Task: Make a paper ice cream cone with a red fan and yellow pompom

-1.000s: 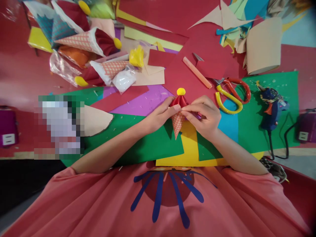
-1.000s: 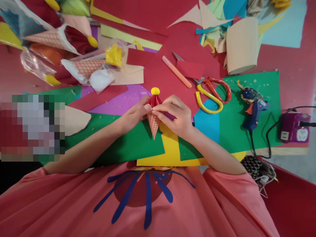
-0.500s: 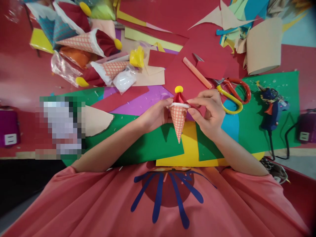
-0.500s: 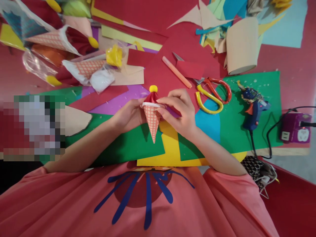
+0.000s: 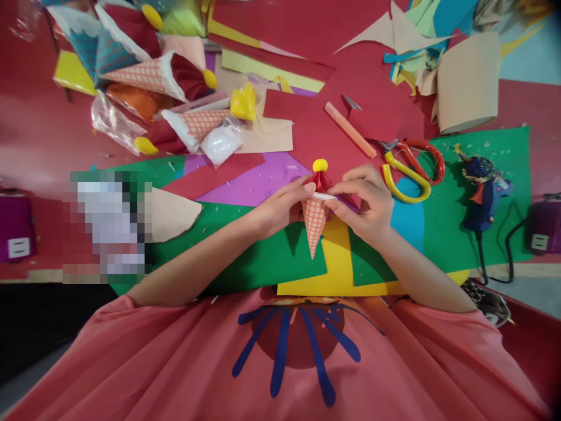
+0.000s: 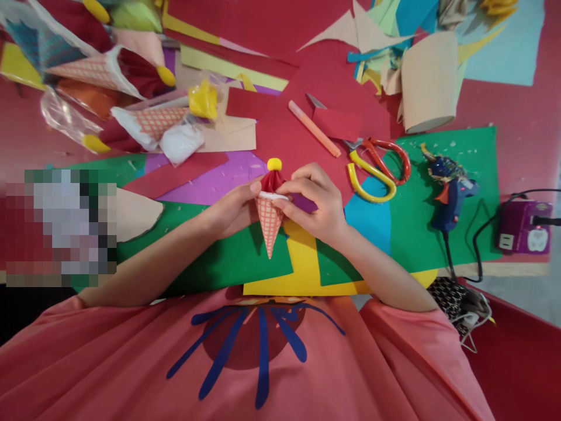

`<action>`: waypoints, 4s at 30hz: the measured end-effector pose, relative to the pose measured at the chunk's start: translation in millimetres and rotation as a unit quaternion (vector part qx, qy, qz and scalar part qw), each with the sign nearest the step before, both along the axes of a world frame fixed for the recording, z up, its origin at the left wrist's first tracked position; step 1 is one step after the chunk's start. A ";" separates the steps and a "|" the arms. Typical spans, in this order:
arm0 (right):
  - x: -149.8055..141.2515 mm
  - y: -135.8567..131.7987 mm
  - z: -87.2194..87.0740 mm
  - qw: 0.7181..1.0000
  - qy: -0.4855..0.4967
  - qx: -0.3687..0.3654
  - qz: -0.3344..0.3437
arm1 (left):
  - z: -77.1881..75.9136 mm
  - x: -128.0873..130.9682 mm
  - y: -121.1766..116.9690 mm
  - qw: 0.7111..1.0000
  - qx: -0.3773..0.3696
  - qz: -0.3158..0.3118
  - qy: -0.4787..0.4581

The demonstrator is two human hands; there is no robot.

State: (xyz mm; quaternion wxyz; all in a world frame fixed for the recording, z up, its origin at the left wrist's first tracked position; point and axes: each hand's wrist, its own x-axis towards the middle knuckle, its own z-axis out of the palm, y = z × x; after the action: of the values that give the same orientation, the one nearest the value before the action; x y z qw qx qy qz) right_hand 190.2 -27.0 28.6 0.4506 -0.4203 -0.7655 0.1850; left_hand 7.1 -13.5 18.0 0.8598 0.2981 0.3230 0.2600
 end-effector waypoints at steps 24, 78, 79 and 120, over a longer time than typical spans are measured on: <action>-1.1 0.6 -6.2 0.994 -0.005 0.110 -0.008 | 2.6 0.1 -3.4 1.000 -0.007 0.005 0.012; -3.8 9.3 -26.8 0.865 0.281 -0.390 0.144 | 3.9 -13.4 -7.0 0.838 0.435 0.191 0.269; -3.7 9.6 -26.1 0.859 0.286 -0.398 0.146 | 2.7 -14.5 -6.7 0.833 0.439 0.206 0.268; -16.2 5.1 -8.5 0.786 0.310 -0.520 0.128 | -4.0 -17.1 10.7 0.565 0.728 0.217 0.320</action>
State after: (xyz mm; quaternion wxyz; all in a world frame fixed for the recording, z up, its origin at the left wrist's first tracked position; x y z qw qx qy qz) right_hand 174.0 -21.9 20.1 0.3489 -0.4095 -0.4197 0.7310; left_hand -10.0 -2.8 14.0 0.1089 0.8080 0.3334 0.4734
